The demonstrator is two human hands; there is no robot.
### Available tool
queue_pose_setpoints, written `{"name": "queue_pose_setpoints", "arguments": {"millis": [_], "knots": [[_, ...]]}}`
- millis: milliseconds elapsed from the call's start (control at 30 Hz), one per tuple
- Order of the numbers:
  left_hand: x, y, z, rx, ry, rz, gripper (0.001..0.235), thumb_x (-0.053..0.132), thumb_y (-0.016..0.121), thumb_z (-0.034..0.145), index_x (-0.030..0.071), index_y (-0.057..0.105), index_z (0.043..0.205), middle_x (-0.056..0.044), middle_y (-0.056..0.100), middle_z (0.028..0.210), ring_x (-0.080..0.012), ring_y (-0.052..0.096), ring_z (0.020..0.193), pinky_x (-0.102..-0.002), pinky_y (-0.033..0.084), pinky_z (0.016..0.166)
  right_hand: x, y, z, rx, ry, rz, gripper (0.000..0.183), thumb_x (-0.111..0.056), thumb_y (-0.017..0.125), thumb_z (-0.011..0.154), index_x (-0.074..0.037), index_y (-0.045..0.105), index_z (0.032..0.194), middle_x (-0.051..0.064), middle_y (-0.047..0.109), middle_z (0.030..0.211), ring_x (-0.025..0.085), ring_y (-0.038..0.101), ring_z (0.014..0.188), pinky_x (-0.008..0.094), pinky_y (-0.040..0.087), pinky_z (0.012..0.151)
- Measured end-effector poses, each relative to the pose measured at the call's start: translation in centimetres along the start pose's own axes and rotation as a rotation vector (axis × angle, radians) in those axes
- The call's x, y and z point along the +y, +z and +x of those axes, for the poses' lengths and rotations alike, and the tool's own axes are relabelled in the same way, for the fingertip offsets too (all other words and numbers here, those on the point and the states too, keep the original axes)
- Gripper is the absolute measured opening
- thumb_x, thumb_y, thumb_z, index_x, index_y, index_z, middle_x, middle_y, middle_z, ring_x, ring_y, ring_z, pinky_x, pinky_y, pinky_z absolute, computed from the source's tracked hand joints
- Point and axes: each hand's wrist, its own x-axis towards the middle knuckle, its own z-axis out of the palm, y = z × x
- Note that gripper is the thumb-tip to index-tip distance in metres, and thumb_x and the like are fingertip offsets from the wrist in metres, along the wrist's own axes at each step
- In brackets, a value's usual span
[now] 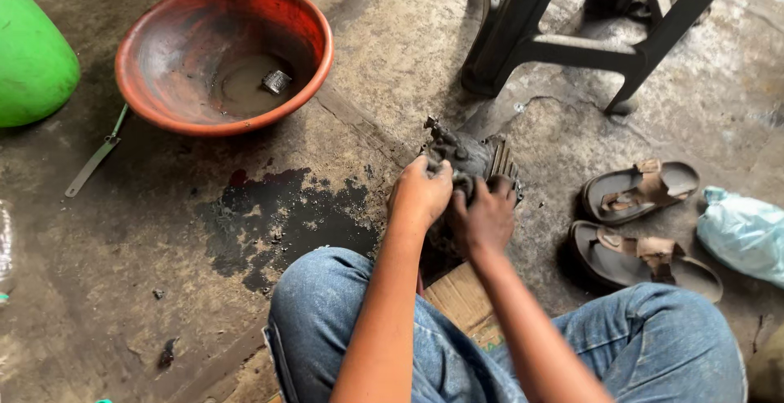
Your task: The person sits on the floor and wipes a disassembled engine casing with a cloth. They rotate the part to clean different sides and crevices, removing visible grime and oil from the metal surface.
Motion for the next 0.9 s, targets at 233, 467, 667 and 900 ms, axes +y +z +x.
{"name": "queue_pose_setpoints", "arguments": {"millis": [233, 467, 667, 900], "knots": [[-1.9, 1.4, 1.9, 0.071, 0.022, -0.073, 0.036, 0.042, 0.058, 0.094, 0.012, 0.071, 0.108, -0.015, 0.075, 0.101, -0.0383, 0.072, 0.097, -0.047, 0.056, 0.086, 13.0, 2.2, 1.7, -0.409, 0.608, 0.974, 0.026, -0.023, 0.059, 0.097, -0.009, 0.069, 0.116, 0.005, 0.068, 0.095, 0.017, 0.061, 0.082, 0.034, 0.051, 0.072], [-3.2, 3.1, 1.5, -0.094, 0.186, 0.278, 0.034, 0.027, 0.057, 0.091, 0.010, 0.074, 0.116, -0.021, 0.072, 0.117, -0.0404, 0.068, 0.112, -0.049, 0.052, 0.098, 10.4, -0.6, 3.9, -0.487, 0.708, 1.228, 0.044, -0.043, 0.045, 0.112, -0.005, 0.066, 0.110, 0.013, 0.062, 0.092, 0.032, 0.056, 0.078, 0.045, 0.042, 0.067], [-4.4, 5.4, 2.3, -0.244, 0.086, 0.121, 0.042, 0.014, 0.063, 0.075, 0.000, 0.072, 0.114, -0.028, 0.067, 0.122, -0.0413, 0.063, 0.119, -0.047, 0.050, 0.101, 6.5, 0.4, 1.0, -0.387, 0.004, 0.347, 0.047, -0.035, 0.057, 0.099, -0.009, 0.061, 0.139, 0.021, 0.054, 0.142, 0.042, 0.051, 0.131, 0.050, 0.038, 0.111], [-3.4, 5.0, 1.5, -0.278, 0.056, 0.129, 0.038, 0.015, 0.064, 0.077, 0.000, 0.072, 0.110, -0.028, 0.067, 0.121, -0.0415, 0.064, 0.118, -0.046, 0.050, 0.101, 5.6, -3.2, -3.7, -0.233, -0.002, 0.472, 0.057, -0.021, 0.055, 0.096, -0.005, 0.048, 0.150, 0.028, 0.052, 0.145, 0.049, 0.052, 0.130, 0.052, 0.044, 0.106]]}}
